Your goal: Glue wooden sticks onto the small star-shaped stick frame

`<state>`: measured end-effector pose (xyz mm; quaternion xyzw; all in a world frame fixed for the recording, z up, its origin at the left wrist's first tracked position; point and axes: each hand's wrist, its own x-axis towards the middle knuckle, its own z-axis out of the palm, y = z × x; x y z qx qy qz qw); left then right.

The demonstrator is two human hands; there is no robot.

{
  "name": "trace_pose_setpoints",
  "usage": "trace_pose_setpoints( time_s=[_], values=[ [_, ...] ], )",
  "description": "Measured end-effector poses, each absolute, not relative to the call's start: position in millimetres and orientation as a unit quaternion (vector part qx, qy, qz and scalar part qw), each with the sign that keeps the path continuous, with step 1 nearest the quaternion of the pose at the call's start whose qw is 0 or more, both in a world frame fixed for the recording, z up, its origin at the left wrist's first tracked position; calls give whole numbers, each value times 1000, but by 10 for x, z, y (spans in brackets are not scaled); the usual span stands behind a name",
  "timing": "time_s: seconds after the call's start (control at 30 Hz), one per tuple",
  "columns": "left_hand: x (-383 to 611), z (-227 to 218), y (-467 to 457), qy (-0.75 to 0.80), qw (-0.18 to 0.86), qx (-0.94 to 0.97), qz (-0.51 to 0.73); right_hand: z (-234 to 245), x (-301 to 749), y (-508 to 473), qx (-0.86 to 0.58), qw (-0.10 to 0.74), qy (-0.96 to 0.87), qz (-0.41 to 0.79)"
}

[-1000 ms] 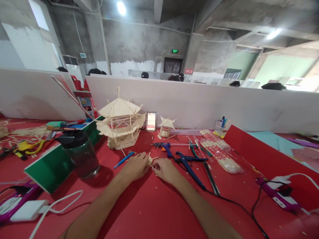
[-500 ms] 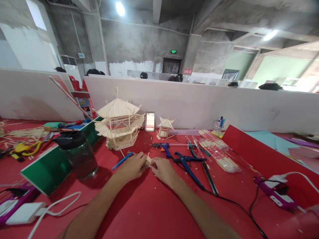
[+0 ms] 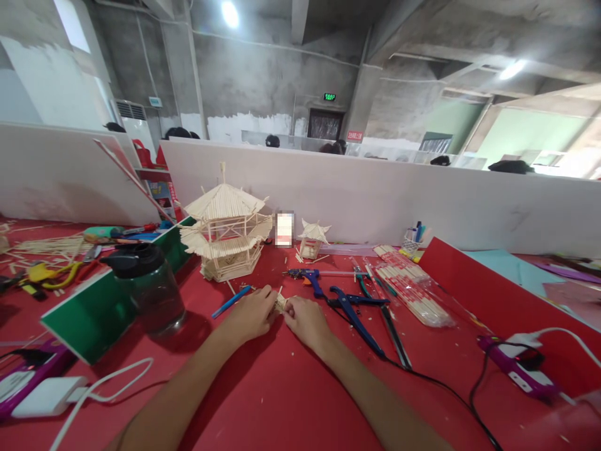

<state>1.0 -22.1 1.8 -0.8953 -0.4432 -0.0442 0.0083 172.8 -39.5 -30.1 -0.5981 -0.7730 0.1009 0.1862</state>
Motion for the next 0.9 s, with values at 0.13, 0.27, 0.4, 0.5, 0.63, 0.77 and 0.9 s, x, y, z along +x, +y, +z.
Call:
trace_pose_setpoints(
  time_s=[0.13,0.27,0.4,0.5,0.63,0.77,0.9],
  values=[
    [49,16,-241,-452,11,-891,-40,-332,1730,-381,-605,189,-764,118],
    [71,0,-243,-453,17,-891,-35,-347,1727,-375,-607,192,-760,127],
    [74,5,-246,-451,29,-892,-30,-341,1728,-380,-607,195,-759,133],
    [78,32,-259,-451,31,-892,-25,-333,1729,-388,-605,191,-762,131],
    [83,52,-270,-452,22,-891,-27,-334,1732,-391,-606,182,-763,128],
    [84,30,-263,-456,23,-889,-32,-345,1736,-377,-603,185,-765,130],
    [68,1,-244,-460,22,-887,-40,-337,1752,-364,-600,192,-763,144]
  ],
)
